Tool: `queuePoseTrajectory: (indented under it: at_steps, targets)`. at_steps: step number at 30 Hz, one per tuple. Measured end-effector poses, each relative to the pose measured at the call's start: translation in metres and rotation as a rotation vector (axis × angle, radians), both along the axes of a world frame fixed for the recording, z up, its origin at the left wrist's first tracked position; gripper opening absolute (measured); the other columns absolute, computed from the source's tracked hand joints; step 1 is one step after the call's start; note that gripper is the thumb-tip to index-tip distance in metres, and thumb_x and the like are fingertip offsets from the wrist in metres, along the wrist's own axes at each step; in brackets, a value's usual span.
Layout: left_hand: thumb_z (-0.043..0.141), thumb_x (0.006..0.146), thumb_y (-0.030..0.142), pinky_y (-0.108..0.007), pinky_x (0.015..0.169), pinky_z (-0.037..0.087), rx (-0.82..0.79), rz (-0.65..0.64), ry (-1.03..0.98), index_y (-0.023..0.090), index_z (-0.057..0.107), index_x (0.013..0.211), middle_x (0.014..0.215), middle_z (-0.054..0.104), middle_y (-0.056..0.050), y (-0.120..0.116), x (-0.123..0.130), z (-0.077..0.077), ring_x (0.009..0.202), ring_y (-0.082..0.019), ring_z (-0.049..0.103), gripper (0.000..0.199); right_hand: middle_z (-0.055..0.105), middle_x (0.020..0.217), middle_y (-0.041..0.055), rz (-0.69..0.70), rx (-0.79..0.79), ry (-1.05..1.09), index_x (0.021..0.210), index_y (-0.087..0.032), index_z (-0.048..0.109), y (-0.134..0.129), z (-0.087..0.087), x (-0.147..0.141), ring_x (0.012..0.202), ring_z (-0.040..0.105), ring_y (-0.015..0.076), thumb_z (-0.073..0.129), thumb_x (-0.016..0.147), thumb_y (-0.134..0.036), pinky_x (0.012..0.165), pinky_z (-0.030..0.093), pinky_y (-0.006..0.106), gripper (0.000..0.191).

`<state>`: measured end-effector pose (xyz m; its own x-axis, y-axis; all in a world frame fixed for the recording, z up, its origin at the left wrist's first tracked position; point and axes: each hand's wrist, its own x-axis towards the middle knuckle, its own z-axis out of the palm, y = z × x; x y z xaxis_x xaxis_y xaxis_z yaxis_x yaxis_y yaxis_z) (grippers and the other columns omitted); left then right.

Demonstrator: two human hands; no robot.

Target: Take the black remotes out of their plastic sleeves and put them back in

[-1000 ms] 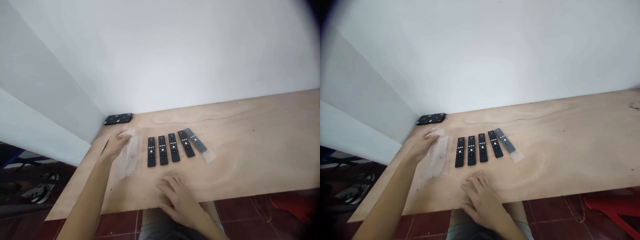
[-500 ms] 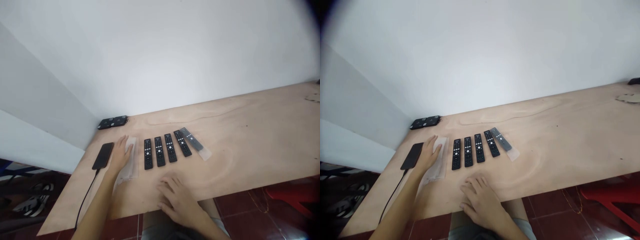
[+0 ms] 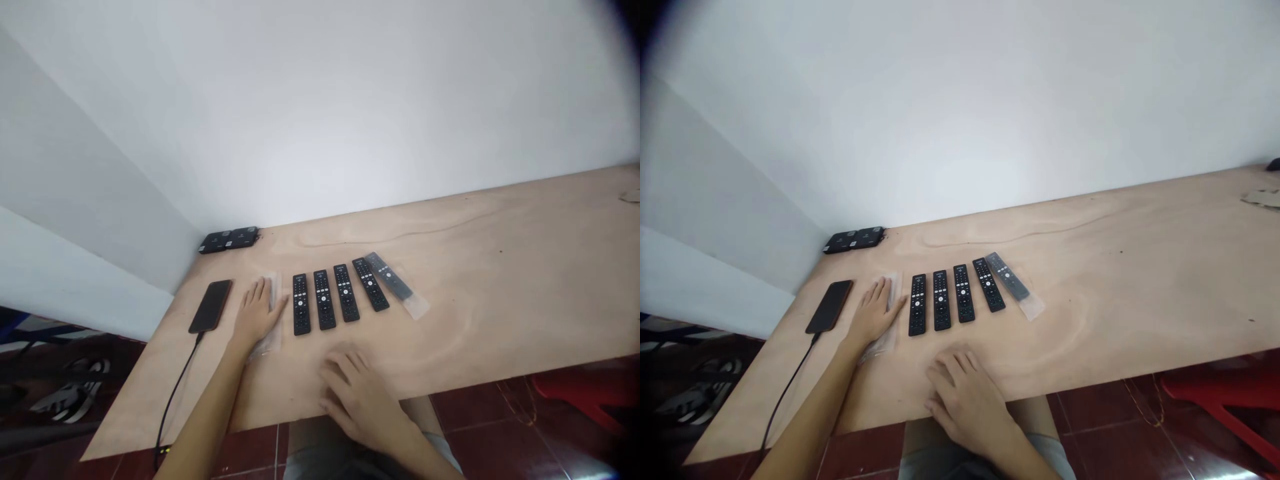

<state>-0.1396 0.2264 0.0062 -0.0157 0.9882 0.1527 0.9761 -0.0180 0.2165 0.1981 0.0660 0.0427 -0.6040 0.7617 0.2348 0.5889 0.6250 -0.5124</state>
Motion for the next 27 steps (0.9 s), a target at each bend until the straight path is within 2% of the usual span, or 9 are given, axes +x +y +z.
queuePoseTrajectory:
  at_steps: [4,8,12,16,19,22,23,25,27]
  targets:
    - [0.032,0.108,0.082,-0.061,0.142,0.019,0.001,-0.012,0.039,0.013,0.034,0.178,0.188,0.024,-0.016,-0.001,0.001,0.003,0.175,-0.041,0.023,0.098,0.065,0.148,0.0118,0.002,0.008,-0.006,0.149,-0.025,0.060,0.000,-0.001,0.000,0.130,0.060,0.0370,0.066,0.111,-0.036,0.113,0.053,0.058,0.040]
    - [0.032,0.110,0.080,-0.060,0.140,0.025,-0.019,-0.043,0.051,0.018,0.037,0.178,0.186,0.031,-0.013,-0.001,0.001,0.004,0.173,-0.040,0.029,0.092,0.066,0.147,0.0120,0.005,-0.002,-0.010,0.144,-0.024,0.062,0.001,-0.001,0.000,0.129,0.060,0.0366,0.066,0.111,-0.036,0.111,0.054,0.057,0.036]
    - [0.034,0.110,0.080,-0.061,0.140,0.025,-0.022,-0.047,0.051,0.020,0.038,0.178,0.185,0.033,-0.013,0.000,0.000,0.002,0.173,-0.040,0.031,0.091,0.066,0.147,0.0122,0.002,-0.006,-0.003,0.145,-0.024,0.063,-0.001,0.000,-0.002,0.131,0.060,0.0372,0.067,0.110,-0.034,0.111,0.054,0.058,0.037]
    - [0.034,0.109,0.080,-0.063,0.137,0.028,-0.029,-0.063,0.031,0.019,0.041,0.176,0.184,0.037,-0.015,0.004,-0.005,0.002,0.171,-0.042,0.034,0.091,0.067,0.147,0.0116,-0.004,-0.058,0.113,0.147,-0.027,0.064,0.004,0.000,0.003,0.133,0.060,0.0351,0.068,0.108,-0.033,0.113,0.055,0.056,0.040]
    - [0.033,0.110,0.078,-0.061,0.133,0.037,-0.022,-0.095,0.003,0.018,0.046,0.173,0.178,0.047,-0.018,0.009,-0.015,0.011,0.166,-0.041,0.043,0.088,0.067,0.148,0.0117,-0.081,-0.097,0.272,0.153,-0.030,0.063,0.024,-0.002,0.023,0.136,0.061,0.0323,0.064,0.110,-0.033,0.114,0.057,0.051,0.044]
    - [0.034,0.112,0.072,-0.061,0.133,0.038,0.039,-0.122,-0.019,0.017,0.045,0.172,0.176,0.049,-0.020,0.008,-0.018,0.032,0.166,-0.040,0.043,0.082,0.069,0.146,0.0125,-0.289,0.045,0.291,0.146,-0.031,0.071,0.062,-0.006,0.057,0.139,0.061,0.0340,0.056,0.113,-0.033,0.119,0.053,0.057,0.036]
    - [0.036,0.113,0.069,-0.063,0.134,0.035,0.074,-0.131,-0.023,0.017,0.045,0.171,0.177,0.047,-0.020,0.003,-0.014,0.040,0.167,-0.040,0.041,0.079,0.071,0.144,0.0119,-0.378,0.098,0.273,0.141,-0.031,0.075,0.076,-0.008,0.070,0.138,0.062,0.0341,0.054,0.114,-0.036,0.120,0.051,0.058,0.034]
    - [0.044,0.114,0.062,-0.063,0.137,0.031,0.156,-0.170,-0.032,0.020,0.049,0.168,0.178,0.046,-0.018,-0.014,0.005,0.054,0.168,-0.039,0.038,0.069,0.067,0.150,0.0147,-0.464,0.126,0.271,0.145,-0.029,0.074,0.101,-0.012,0.092,0.144,0.058,0.0363,0.047,0.116,-0.038,0.125,0.045,0.063,0.040]
    - [0.051,0.115,0.049,-0.061,0.135,0.038,0.295,-0.256,-0.097,0.024,0.056,0.162,0.169,0.056,-0.015,-0.039,0.037,0.061,0.162,-0.037,0.048,0.053,0.061,0.162,0.0135,-0.481,0.126,0.236,0.151,-0.030,0.071,0.119,-0.018,0.110,0.151,0.052,0.0390,0.049,0.116,-0.043,0.127,0.040,0.066,0.043]
